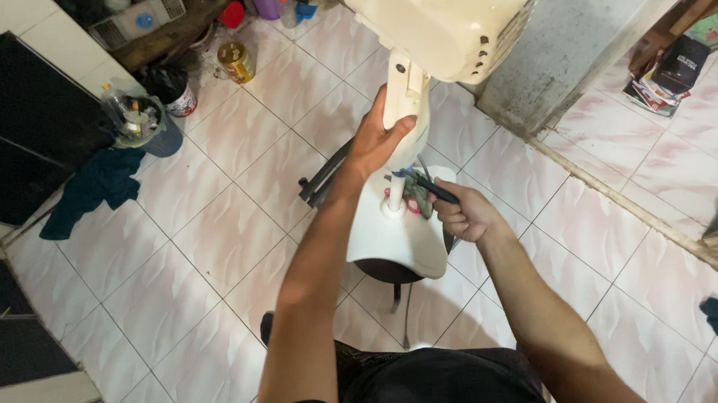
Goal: The person cleans the base of a standing electric fan with a cloth, then uses a screwdriver to loosen and tighten screws on the fan's neck and base. The person repeatedly adjusts the fan's position and continues to manipulate the screws throughout the clip.
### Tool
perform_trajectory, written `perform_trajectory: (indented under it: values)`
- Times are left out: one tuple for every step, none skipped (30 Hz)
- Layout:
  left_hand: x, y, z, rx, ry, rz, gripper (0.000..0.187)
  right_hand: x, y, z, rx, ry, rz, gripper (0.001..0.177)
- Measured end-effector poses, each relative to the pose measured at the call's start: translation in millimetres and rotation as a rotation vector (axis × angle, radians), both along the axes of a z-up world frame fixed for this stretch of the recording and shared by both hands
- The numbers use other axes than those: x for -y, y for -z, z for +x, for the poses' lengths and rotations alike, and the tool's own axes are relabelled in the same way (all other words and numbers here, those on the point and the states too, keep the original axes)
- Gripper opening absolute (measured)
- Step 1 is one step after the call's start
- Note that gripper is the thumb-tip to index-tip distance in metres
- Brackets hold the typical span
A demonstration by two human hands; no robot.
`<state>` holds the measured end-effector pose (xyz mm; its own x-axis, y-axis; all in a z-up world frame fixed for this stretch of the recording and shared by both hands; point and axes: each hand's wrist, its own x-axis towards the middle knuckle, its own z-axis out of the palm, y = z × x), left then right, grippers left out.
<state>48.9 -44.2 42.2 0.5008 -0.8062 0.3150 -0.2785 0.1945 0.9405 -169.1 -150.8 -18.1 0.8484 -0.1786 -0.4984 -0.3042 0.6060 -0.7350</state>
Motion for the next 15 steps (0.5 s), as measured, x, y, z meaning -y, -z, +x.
perform_trajectory:
  values:
    - [2.8, 1.8, -2.4, 0.003, -0.016, -0.016, 0.071, -3.9, -4.0, 1.3, 0.009, 0.015, 0.032, 0.031]
    - [4.6, 4.7, -4.3, 0.004, -0.033, -0.031, 0.071, -7.4, -9.2, 1.4, 0.008, 0.028, -0.028, 0.031]
    - [5.7, 7.5, -5.0, 0.004, -0.049, -0.045, 0.071, -9.5, -15.6, 1.3, 0.007, 0.036, -0.121, 0.032]
    - [5.3, 10.1, -4.9, -0.008, -0.039, -0.056, 0.071, -12.4, -22.2, 0.5, 0.006, 0.047, -0.255, 0.032]
    - [4.9, 12.3, -4.6, -0.020, -0.028, -0.067, 0.072, -14.3, -29.1, -0.9, 0.027, 0.011, -0.567, 0.033]
    - [5.8, 13.5, -3.6, -0.032, -0.019, -0.079, 0.073, -15.2, -36.2, -2.5, 0.052, -0.050, -0.995, 0.033]
    - [7.0, 13.9, -2.5, -0.044, -0.005, -0.088, 0.074, -17.0, -42.1, -4.2, 0.074, -0.088, -1.457, 0.036]
    - [6.9, 14.4, -3.0, -0.059, 0.006, -0.097, 0.075, -20.1, -46.7, -6.7, 0.125, -0.158, -1.680, 0.042]
    - [6.8, 14.4, -3.4, -0.073, 0.018, -0.106, 0.076, -22.5, -50.4, -10.1, 0.180, -0.233, -1.902, 0.051]
    - [6.0, 14.3, -3.5, -0.083, 0.022, -0.104, 0.076, -25.8, -51.8, -12.4, 0.237, -0.313, -2.118, 0.062]
    - [5.7, 13.8, -3.1, -0.093, 0.025, -0.103, 0.076, -28.6, -51.7, -13.7, 0.178, -0.364, -2.139, 0.065]
    - [5.7, 12.9, -3.5, -0.104, 0.027, -0.103, 0.076, -29.4, -50.5, -14.7, 0.120, -0.417, -2.161, 0.068]
    - [5.7, 11.9, -3.7, -0.078, 0.018, -0.098, 0.076, -29.5, -47.6, -14.6, 0.062, -0.472, -2.180, 0.072]
    - [6.4, 11.2, -4.1, -0.053, 0.009, -0.094, 0.075, -27.2, -43.9, -14.4, 0.089, -0.429, -2.130, 0.064]
    - [6.5, 10.7, -4.9, -0.028, 0.000, -0.091, 0.074, -23.7, -39.4, -13.6, 0.114, -0.386, -2.080, 0.056]
